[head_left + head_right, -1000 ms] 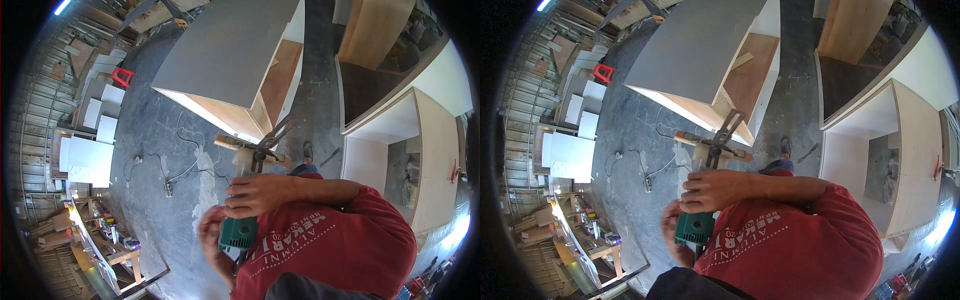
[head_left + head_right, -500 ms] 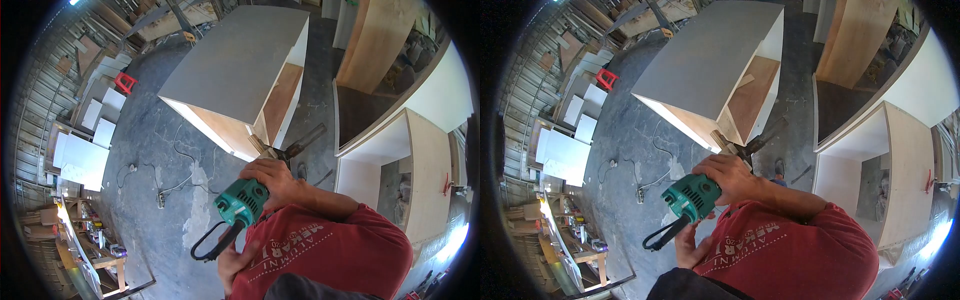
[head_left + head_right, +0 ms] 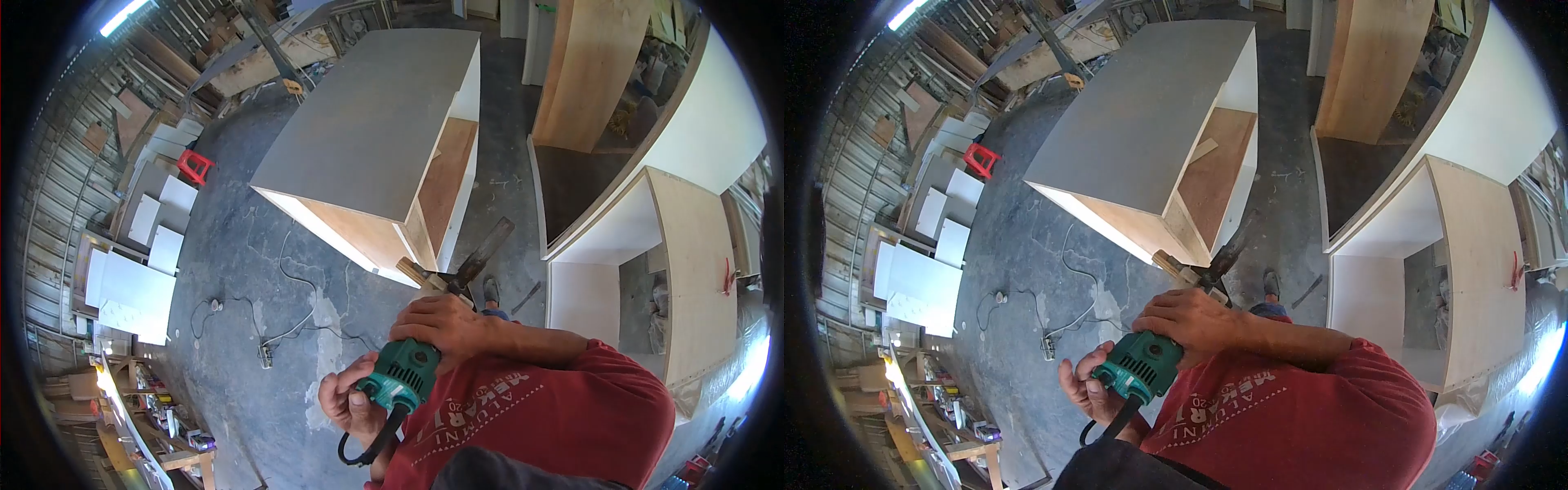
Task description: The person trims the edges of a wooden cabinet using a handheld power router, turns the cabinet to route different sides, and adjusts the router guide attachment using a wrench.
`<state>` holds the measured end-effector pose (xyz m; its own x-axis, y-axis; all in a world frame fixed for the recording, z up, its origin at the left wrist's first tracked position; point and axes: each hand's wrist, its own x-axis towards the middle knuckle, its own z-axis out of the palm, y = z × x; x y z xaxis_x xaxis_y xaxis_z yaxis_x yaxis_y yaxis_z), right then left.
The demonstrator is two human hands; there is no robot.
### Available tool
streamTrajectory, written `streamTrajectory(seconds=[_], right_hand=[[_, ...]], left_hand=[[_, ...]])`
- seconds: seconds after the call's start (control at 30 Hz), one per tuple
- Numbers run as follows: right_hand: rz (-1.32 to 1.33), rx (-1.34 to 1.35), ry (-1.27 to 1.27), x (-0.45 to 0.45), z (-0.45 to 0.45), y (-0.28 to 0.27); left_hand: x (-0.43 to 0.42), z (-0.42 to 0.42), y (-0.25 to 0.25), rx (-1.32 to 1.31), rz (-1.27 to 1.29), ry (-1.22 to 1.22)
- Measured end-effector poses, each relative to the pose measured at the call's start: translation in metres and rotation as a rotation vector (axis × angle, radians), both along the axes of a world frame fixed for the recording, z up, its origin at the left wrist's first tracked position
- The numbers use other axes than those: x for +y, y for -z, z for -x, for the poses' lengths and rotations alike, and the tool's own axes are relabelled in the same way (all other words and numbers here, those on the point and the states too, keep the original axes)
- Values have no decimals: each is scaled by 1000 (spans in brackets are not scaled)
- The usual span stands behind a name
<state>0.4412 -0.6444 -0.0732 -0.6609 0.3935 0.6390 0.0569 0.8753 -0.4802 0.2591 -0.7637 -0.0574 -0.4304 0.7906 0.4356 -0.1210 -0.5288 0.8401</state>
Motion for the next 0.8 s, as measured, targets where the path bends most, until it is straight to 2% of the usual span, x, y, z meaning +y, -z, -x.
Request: streamTrajectory(seconds=[0.1,0.17,0.37,0.63,0.8], right_hand=[[-42,-3,5,0,-3,-7],[-61,6,0,2,-4,-8],[-62,-7,1,2,-7,-6],[-14,-37,-17,6,-12,-8],[-39,-20,112,7,-17,-7]], left_hand=[[2,6,15,-88,1,44],[8,15,28,-146,-154,251],[11,24,33,-136,-143,372],[17,17,42,-212,-90,390],[28,14,22,-131,-6,390]])
